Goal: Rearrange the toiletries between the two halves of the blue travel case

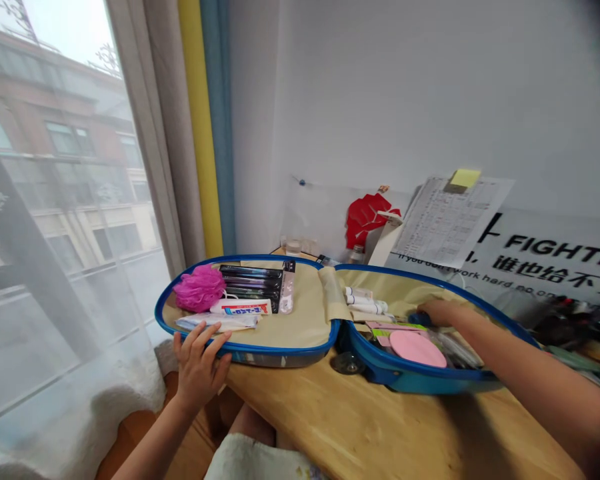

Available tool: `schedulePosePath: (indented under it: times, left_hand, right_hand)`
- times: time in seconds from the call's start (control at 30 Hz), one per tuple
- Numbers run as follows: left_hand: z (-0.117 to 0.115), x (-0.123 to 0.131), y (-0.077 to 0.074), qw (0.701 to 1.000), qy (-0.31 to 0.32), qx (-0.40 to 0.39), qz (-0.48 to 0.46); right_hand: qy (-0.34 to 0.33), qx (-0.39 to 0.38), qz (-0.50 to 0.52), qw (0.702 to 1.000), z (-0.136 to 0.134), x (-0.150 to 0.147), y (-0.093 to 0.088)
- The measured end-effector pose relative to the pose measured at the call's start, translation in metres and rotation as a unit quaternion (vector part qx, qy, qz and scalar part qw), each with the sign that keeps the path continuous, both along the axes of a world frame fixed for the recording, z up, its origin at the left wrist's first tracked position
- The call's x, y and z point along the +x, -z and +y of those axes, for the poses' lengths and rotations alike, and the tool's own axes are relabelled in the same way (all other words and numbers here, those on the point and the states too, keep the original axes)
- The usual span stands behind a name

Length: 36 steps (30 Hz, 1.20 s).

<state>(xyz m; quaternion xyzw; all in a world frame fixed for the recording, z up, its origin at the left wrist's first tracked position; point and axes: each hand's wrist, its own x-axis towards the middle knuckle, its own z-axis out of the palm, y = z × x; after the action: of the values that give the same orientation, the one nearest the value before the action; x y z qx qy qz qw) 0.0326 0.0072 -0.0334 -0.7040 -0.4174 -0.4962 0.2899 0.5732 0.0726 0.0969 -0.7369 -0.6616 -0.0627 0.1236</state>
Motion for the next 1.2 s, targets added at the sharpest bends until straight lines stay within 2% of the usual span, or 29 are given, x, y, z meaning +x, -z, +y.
schedulePosePath:
  times: [0.1,0.23,0.43,0.57,0.67,0.8,0.9,0.97,1.1,1.2]
  left_hand:
    - [-0.001,0.001,0.000,1.000,-0.001,-0.008,-0.006]
    - [-0.003,0.002,-0.003,1.000,-0.004,-0.013,-0.010]
    - [-0.005,0.005,-0.007,1.000,-0.006,-0.014,-0.013]
    - [-0.006,0.006,-0.008,1.000,-0.003,-0.011,-0.012]
    - [-0.006,0.007,-0.008,1.000,-0.003,-0.016,-0.015]
    - [-0.007,0.007,-0.009,1.000,-0.002,-0.017,-0.016]
    - [-0.007,0.008,-0.010,1.000,-0.002,-0.019,-0.021]
    - [-0.008,0.009,-0.011,0.999,-0.001,-0.022,-0.026]
    - [-0.008,0.010,-0.011,0.999,-0.001,-0.019,-0.032]
    - [-0.008,0.010,-0.011,0.999,-0.001,-0.018,-0.033]
  right_hand:
    - [-0.019,-0.107,-0.022,0.994,0.000,-0.001,-0.001]
    - [-0.017,-0.152,-0.056,0.987,-0.002,-0.004,-0.003]
    - [0.017,-0.095,-0.070,0.993,0.000,-0.010,-0.019]
    - [0.005,-0.038,-0.054,0.998,0.007,-0.039,-0.042]
    - [-0.056,-0.015,-0.031,0.998,0.012,-0.085,-0.055]
    - [-0.169,-0.022,-0.004,0.985,0.015,-0.173,-0.057]
    - [-0.308,-0.038,0.016,0.950,0.012,-0.244,-0.053]
    - [-0.361,-0.055,0.010,0.931,0.011,-0.287,-0.048]
    - [-0.383,-0.096,-0.023,0.919,0.014,-0.355,-0.034]
    - [-0.398,-0.125,-0.030,0.908,0.017,-0.387,-0.021]
